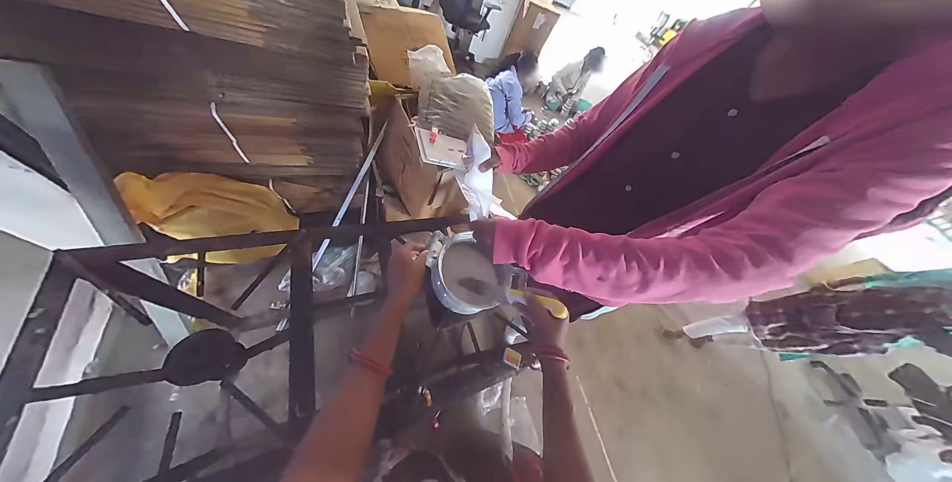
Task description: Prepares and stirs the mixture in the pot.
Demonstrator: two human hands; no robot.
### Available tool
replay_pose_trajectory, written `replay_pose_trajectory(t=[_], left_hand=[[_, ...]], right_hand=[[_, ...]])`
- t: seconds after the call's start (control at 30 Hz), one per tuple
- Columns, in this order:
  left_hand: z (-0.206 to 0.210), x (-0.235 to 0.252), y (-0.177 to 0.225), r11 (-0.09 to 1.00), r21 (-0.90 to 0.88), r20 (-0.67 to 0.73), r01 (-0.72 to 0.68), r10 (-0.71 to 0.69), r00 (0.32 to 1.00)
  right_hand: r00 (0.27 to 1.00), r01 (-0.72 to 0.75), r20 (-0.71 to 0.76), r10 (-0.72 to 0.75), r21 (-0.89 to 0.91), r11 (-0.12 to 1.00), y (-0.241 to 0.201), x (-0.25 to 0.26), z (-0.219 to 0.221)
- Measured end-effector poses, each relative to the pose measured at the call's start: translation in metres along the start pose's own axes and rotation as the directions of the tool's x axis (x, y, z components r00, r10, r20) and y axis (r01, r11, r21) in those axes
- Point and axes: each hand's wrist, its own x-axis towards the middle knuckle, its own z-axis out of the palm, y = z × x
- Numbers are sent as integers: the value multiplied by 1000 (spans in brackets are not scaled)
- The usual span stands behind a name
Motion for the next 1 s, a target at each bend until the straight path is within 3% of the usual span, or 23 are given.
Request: replay_pose_trajectory(t=[0.1, 0.27, 0.47, 0.63, 0.8, 1.0], left_hand=[[-1, -2, 3, 1000, 13, 4, 2, -2, 1000], [0, 1, 0, 1000, -9, 6, 2, -2, 1000], [1, 0, 3, 1000, 15, -4, 24, -24, 1000], [0, 2, 1, 1000, 2, 13, 28, -28, 1000], [1, 1, 2, 1000, 4, 6, 26, -26, 1000], [1, 3, 1, 1000, 14, 14, 16, -16, 1000]], right_hand=[[988, 21, -152, -15, 39, 999, 9, 7, 11], [998, 2, 57, -3, 19, 1000, 3, -4, 10], [995, -27, -98, 31, 34, 999, 2, 4, 15], [995, -40, 92, 37, 21, 999, -4, -5, 9], [996, -12, -85, 12, -4, 1000, 0, 5, 3], [996, -70, 67, 66, 66, 995, 0, -5, 4]])
